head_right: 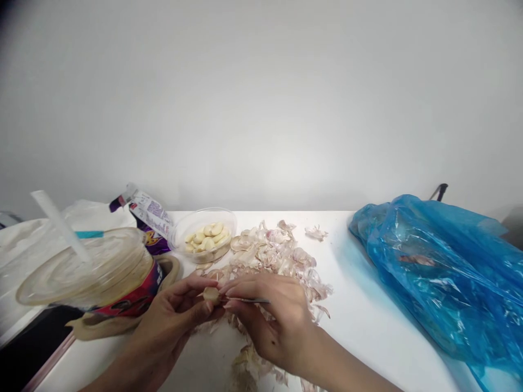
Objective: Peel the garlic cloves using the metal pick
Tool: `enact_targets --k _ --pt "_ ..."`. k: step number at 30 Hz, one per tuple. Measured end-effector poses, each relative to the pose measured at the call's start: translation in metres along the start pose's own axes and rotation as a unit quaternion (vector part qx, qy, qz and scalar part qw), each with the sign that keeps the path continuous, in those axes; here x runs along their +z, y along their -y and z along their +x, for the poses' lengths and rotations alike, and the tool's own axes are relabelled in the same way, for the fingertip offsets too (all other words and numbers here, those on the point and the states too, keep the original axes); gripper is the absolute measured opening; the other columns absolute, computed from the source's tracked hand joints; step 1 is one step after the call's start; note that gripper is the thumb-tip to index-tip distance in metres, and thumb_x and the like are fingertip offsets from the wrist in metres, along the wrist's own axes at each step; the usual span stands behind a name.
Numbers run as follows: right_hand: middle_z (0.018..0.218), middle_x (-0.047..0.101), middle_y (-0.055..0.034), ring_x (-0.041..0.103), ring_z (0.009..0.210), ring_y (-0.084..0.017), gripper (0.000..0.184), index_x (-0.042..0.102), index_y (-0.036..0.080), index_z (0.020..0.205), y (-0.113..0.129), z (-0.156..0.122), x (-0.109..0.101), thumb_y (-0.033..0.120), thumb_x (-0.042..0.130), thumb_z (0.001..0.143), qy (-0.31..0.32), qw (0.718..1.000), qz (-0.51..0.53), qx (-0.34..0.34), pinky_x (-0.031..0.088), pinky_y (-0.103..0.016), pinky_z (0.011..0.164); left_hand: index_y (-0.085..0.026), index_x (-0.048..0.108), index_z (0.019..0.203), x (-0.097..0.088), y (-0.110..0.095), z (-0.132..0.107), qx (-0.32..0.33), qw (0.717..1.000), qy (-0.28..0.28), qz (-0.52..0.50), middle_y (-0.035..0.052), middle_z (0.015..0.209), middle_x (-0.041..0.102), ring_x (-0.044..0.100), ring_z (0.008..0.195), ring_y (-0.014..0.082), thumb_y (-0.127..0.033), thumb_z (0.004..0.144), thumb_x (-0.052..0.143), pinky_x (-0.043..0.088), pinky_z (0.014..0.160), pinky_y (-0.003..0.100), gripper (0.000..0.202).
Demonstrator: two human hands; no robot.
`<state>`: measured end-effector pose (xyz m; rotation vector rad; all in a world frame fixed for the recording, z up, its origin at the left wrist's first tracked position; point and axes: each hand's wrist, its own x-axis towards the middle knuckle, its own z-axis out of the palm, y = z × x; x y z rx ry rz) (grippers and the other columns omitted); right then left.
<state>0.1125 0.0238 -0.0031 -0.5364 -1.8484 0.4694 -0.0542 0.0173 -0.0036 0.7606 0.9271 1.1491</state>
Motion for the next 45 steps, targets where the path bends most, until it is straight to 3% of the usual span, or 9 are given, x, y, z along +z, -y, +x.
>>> enact_targets --k 5,17,33,41,45 --pt "0.089 0.067 -0.007 0.064 0.08 -0.016 0.019 0.058 0.015 0.096 0.001 -0.001 -0.003 0.007 0.049 0.082 0.003 0.999 0.015 0.029 0.054 -0.029 0.071 -0.018 0.069 0.067 0.001 0.002 -0.001 0.006 1.0 0.02 0.012 -0.0022 0.063 0.07 0.065 0.064 0.0126 -0.008 0.057 0.074 0.051 0.063 0.02 0.014" --pt "0.085 0.068 -0.0061 0.065 0.077 -0.015 0.019 0.058 0.015 0.097 0.009 -0.004 -0.003 0.007 0.051 0.081 -0.003 1.0 0.002 -0.013 0.055 -0.027 0.067 -0.017 0.069 0.068 0.003 0.005 -0.001 0.022 0.999 0.002 0.023 0.0006 0.062 0.071 0.065 0.06 0.0134 -0.01 0.056 0.075 0.051 0.058 0.02 0.015" --pt "0.088 0.069 -0.0072 0.065 0.08 -0.015 0.022 0.057 0.015 0.1 0.014 -0.008 -0.001 0.007 0.052 0.08 -0.033 0.997 -0.013 -0.067 0.055 -0.025 0.07 -0.017 0.069 0.066 0.003 0.006 -0.003 0.059 0.998 0.022 0.031 -0.0001 0.059 0.071 0.064 0.057 0.0118 -0.007 0.053 0.076 0.05 0.055 0.019 0.017" --pt "0.088 0.069 -0.0063 0.065 0.079 -0.017 0.023 0.056 0.017 0.101 0.01 -0.009 -0.002 0.008 0.051 0.081 -0.029 0.997 -0.036 -0.063 0.055 -0.027 0.068 -0.015 0.068 0.066 0.004 0.004 -0.004 0.05 0.997 0.007 0.052 0.0027 0.061 0.073 0.065 0.058 0.0138 -0.009 0.052 0.077 0.05 0.056 0.02 0.018" --pt "0.084 0.069 -0.0056 0.065 0.074 -0.016 0.02 0.059 0.016 0.096 0.009 -0.01 0.0 0.007 0.051 0.081 -0.027 0.999 -0.017 -0.019 0.055 -0.026 0.066 -0.016 0.069 0.066 0.005 0.003 -0.004 0.06 0.994 0.012 0.086 0.0019 0.06 0.073 0.065 0.058 0.0131 -0.008 0.053 0.076 0.051 0.058 0.019 0.016"
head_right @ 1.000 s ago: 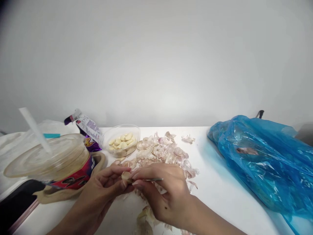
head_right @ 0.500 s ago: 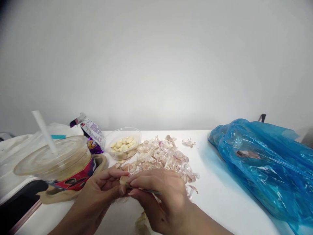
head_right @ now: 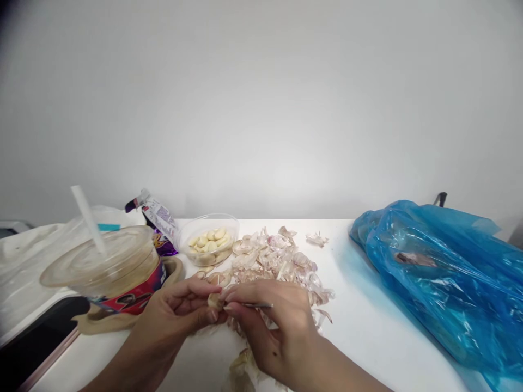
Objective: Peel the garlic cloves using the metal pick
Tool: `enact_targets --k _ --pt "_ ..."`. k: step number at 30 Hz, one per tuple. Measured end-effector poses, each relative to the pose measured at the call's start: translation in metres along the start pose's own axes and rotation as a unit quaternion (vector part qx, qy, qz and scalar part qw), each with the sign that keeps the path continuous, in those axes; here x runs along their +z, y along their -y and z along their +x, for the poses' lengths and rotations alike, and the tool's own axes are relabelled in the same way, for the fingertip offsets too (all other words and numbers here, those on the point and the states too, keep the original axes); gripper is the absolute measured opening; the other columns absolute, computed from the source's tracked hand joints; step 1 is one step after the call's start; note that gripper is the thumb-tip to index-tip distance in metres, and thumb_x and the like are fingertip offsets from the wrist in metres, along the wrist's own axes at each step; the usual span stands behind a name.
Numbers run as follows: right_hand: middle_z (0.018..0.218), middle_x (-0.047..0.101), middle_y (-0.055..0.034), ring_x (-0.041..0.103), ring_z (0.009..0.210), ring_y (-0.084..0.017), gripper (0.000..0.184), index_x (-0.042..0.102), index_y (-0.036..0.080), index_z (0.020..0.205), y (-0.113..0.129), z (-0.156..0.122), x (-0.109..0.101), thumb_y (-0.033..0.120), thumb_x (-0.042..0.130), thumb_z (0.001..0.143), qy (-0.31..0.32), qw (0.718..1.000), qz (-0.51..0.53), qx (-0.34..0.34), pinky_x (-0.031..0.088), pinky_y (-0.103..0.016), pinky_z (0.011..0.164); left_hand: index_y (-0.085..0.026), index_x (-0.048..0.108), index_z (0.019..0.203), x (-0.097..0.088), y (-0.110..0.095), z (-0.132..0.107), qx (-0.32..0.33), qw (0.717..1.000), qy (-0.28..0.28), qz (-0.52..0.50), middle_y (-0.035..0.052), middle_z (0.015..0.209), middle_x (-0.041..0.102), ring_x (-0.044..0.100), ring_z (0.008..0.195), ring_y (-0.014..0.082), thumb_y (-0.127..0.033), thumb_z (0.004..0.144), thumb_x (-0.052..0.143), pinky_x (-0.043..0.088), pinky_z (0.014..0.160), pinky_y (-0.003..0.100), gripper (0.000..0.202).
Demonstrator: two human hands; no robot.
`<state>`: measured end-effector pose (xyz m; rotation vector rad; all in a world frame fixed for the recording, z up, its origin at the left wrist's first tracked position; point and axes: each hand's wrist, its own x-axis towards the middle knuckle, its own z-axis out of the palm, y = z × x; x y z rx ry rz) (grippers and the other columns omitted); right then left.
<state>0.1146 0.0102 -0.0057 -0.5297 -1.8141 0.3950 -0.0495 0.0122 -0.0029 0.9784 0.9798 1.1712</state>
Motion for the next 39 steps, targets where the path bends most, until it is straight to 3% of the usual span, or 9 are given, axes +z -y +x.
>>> enact_targets --k 12,21,30,39 --pt "0.078 0.067 -0.0032 0.062 0.068 -0.014 0.014 0.063 0.018 0.083 -0.0002 0.0035 -0.0029 0.013 0.049 0.084 0.013 0.993 0.03 0.113 0.05 -0.025 0.065 -0.016 0.069 0.066 -0.0015 0.0035 -0.0026 -0.014 1.0 -0.001 0.017 0.0025 0.062 0.074 0.067 0.06 0.0154 -0.009 0.054 0.075 0.052 0.061 0.022 0.016" --pt "0.076 0.067 -0.0023 0.061 0.064 -0.012 0.015 0.063 0.017 0.083 -0.0004 0.0023 -0.0017 0.01 0.05 0.083 -0.001 0.995 0.023 0.094 0.049 -0.023 0.064 -0.014 0.069 0.062 0.004 0.003 0.0027 -0.02 0.999 -0.002 -0.03 0.0043 0.054 0.073 0.065 0.05 0.0151 -0.009 0.048 0.077 0.052 0.052 0.023 0.017" --pt "0.076 0.066 -0.0017 0.062 0.067 -0.012 0.012 0.062 0.016 0.082 -0.0023 0.0008 -0.0006 0.01 0.051 0.082 -0.035 0.995 0.02 0.096 0.05 -0.022 0.066 -0.014 0.069 0.073 -0.0014 0.0027 0.0025 -0.037 0.999 0.01 0.0 0.0041 0.062 0.073 0.067 0.059 0.0154 -0.017 0.058 0.074 0.052 0.057 0.022 0.017" --pt "0.083 0.066 -0.0025 0.062 0.077 -0.014 0.018 0.06 0.017 0.095 0.0018 0.0006 -0.001 0.009 0.05 0.083 -0.012 0.997 0.039 0.061 0.05 -0.025 0.072 -0.014 0.067 0.077 -0.0013 -0.0013 -0.001 -0.029 1.0 -0.004 0.002 0.0052 0.063 0.073 0.067 0.06 0.0142 -0.017 0.059 0.074 0.051 0.058 0.02 0.02"
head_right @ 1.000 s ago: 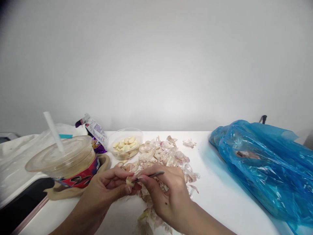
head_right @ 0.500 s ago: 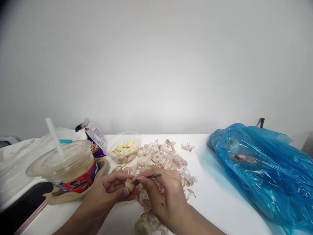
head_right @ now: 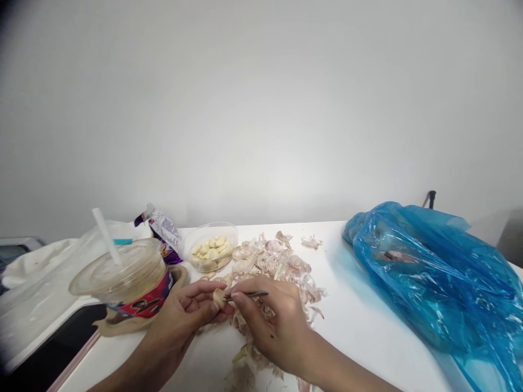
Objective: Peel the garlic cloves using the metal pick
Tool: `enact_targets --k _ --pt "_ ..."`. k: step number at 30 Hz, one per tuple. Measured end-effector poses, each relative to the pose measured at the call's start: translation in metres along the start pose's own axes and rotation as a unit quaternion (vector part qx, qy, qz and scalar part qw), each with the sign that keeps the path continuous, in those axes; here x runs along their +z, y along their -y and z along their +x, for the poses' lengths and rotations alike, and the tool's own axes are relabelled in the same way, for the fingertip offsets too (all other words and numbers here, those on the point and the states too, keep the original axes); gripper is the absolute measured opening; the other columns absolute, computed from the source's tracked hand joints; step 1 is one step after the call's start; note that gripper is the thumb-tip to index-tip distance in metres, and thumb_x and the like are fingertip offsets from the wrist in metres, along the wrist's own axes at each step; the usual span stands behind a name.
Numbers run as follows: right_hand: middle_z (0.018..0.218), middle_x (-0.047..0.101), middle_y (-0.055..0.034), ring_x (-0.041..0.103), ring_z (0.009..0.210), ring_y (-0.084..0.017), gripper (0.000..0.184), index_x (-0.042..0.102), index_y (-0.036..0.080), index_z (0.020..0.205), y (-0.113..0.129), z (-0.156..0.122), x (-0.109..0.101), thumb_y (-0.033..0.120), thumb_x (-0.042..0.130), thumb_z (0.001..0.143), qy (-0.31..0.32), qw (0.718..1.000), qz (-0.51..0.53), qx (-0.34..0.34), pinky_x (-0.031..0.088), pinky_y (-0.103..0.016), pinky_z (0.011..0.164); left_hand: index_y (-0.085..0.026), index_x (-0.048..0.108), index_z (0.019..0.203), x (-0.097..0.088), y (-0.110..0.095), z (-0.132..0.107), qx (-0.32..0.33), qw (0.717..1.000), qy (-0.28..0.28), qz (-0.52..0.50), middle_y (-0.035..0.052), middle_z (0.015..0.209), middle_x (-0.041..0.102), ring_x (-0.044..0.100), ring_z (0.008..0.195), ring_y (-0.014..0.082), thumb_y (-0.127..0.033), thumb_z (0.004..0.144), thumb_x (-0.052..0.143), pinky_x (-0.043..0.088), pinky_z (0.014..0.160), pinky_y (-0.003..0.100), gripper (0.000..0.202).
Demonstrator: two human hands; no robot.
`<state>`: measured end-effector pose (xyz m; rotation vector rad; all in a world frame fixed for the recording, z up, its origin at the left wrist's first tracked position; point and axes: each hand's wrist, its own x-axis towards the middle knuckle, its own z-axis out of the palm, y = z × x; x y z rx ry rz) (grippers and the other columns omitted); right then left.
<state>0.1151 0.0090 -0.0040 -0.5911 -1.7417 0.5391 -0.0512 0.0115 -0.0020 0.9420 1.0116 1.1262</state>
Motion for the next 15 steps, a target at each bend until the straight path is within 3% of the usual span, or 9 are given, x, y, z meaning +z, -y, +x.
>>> enact_targets --k 8,15 --pt "0.084 0.067 -0.0052 0.062 0.072 -0.015 0.017 0.06 0.017 0.092 0.0035 -0.0029 -0.0016 0.009 0.049 0.082 -0.034 0.999 -0.019 -0.018 0.052 -0.028 0.069 -0.014 0.067 0.076 0.0047 0.0002 -0.0015 0.001 0.999 0.02 -0.025 0.0041 0.063 0.072 0.066 0.059 0.0129 -0.016 0.06 0.073 0.051 0.055 0.018 0.018" --pt "0.087 0.067 -0.0067 0.064 0.08 -0.017 0.022 0.059 0.015 0.096 0.0052 -0.0019 -0.0055 0.005 0.05 0.079 -0.031 0.995 -0.028 -0.088 0.054 -0.027 0.069 -0.015 0.065 0.073 0.0062 -0.006 -0.0068 -0.021 0.998 0.025 -0.053 0.0006 0.066 0.07 0.066 0.061 0.0124 -0.015 0.06 0.073 0.052 0.058 0.018 0.016"
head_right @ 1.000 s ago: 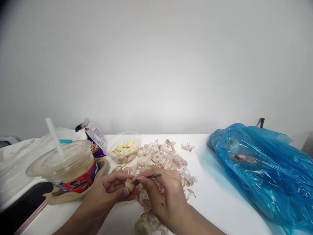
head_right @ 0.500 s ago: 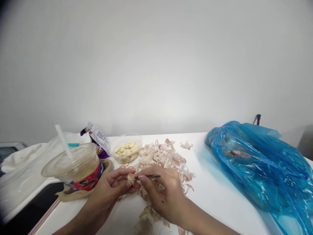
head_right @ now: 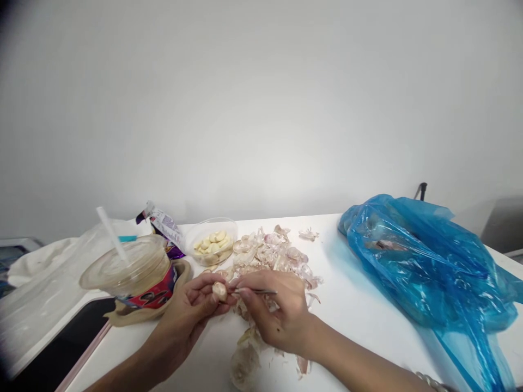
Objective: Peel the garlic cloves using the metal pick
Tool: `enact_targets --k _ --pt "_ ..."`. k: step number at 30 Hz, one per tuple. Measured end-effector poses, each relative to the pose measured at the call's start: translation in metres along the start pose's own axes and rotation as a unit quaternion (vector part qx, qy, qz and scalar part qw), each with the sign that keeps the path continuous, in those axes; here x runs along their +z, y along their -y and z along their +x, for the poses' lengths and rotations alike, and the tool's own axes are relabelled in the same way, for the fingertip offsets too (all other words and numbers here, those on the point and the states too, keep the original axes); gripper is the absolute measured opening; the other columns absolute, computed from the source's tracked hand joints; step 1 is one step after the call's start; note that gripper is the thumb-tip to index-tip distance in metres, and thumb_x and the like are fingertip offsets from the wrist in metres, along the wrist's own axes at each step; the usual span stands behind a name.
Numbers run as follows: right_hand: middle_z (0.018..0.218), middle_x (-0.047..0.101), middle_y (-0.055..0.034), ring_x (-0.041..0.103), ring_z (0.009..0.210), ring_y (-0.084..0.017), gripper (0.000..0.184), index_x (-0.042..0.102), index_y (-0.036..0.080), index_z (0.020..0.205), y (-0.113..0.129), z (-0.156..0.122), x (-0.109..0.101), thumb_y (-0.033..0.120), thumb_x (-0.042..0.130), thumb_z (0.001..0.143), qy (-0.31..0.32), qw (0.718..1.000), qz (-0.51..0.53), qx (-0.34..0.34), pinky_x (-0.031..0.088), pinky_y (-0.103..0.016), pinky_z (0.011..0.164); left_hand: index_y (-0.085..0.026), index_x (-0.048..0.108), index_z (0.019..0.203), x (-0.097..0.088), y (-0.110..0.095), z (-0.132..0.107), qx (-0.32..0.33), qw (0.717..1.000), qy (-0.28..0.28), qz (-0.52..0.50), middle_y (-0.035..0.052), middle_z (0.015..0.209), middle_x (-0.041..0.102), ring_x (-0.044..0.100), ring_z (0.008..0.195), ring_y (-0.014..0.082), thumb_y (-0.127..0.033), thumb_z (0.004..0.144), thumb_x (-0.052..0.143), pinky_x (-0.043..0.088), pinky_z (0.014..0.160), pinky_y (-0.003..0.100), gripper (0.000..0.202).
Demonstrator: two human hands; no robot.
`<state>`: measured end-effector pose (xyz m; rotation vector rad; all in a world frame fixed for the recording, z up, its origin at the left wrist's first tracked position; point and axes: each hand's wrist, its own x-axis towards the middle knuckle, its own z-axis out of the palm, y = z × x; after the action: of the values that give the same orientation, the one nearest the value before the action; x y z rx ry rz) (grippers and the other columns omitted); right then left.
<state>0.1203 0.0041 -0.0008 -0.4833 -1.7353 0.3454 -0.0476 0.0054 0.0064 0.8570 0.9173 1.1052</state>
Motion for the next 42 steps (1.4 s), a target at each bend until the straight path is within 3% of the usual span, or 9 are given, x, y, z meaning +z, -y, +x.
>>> enact_targets --k 6,17,42 --pt "0.091 0.068 -0.0077 0.064 0.081 -0.015 0.022 0.057 0.015 0.097 0.0028 0.0025 0.0009 0.006 0.051 0.078 0.036 0.999 0.001 -0.03 0.053 -0.026 0.07 -0.016 0.066 0.071 -0.0013 0.0024 0.0002 0.026 1.0 0.008 -0.002 -0.0008 0.063 0.068 0.063 0.06 0.01 -0.015 0.06 0.073 0.051 0.056 0.016 0.013" --pt "0.094 0.067 -0.0076 0.064 0.082 -0.015 0.022 0.055 0.016 0.098 0.0007 0.0025 0.0013 0.006 0.05 0.079 0.055 0.998 -0.005 -0.026 0.053 -0.027 0.071 -0.017 0.066 0.068 -0.002 0.0054 0.0017 0.029 0.999 -0.019 -0.016 -0.0009 0.06 0.068 0.061 0.057 0.01 -0.013 0.053 0.077 0.05 0.056 0.018 0.019" --pt "0.094 0.067 -0.0091 0.064 0.082 -0.016 0.027 0.053 0.016 0.103 -0.0007 -0.003 0.0024 0.005 0.05 0.079 0.057 0.995 -0.058 -0.059 0.054 -0.027 0.07 -0.015 0.065 0.071 -0.0016 0.0069 0.0009 0.03 0.999 -0.02 0.002 0.0001 0.062 0.069 0.062 0.059 0.0108 -0.013 0.056 0.075 0.051 0.061 0.02 0.019"
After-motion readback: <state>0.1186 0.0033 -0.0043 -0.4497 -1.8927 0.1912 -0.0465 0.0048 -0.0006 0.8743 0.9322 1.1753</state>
